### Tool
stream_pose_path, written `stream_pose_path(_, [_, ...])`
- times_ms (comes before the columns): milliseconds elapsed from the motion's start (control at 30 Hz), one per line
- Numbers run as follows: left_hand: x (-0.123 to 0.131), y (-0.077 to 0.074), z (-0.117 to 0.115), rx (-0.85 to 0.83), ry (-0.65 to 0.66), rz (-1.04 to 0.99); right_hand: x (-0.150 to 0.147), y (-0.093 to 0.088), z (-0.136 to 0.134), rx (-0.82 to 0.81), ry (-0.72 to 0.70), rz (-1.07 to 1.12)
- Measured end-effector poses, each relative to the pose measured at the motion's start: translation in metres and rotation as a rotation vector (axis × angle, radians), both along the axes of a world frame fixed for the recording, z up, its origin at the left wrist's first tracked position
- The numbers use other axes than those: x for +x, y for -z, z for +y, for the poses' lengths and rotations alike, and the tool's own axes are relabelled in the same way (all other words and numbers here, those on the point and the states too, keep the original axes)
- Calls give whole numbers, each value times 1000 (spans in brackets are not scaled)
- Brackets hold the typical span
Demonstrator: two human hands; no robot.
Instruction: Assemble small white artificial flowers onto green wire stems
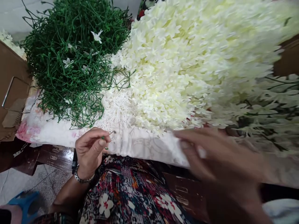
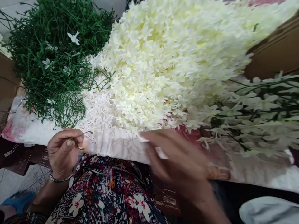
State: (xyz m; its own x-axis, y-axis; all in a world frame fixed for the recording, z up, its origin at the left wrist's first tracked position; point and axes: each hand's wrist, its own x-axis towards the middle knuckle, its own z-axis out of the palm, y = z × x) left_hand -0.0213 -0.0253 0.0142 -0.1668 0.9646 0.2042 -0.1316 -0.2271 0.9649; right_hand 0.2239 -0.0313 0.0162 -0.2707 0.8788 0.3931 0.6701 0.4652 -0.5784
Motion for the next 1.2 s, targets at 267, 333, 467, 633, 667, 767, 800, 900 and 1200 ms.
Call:
stream_pose_path(267, [5,13,-13,-298,326,-252,-75,10,20,-144,-314,267])
stream_pose_path(333, [3,12,-16,-320,400,-159,-66,12,20,-111,-296,206])
stream_pose_path(467, [5,-2,-14,-210,455,324,-54,8,23,8,-409,-93])
stream_pose_path(633, [18,1,-12,-92,442,719,-65,0,21,42,-484,-270])
stream_pose_path(667, [18,4,-13,-110,429,696,-68,0,21,34,-490,-254])
stream_pose_path(767, [13,13,-18,-186,382,490,-72,2,26,9,-475,-134])
stream_pose_path(800, [8,14,-20,-210,364,402,-72,4,28,21,-429,-99])
stream_pose_path(900, [-8,11,-23,-301,279,199,-71,10,36,89,-252,-151])
stream_pose_path(1200, [-13,12,-18,-422,152,-74,-106,17,44,180,-154,-578])
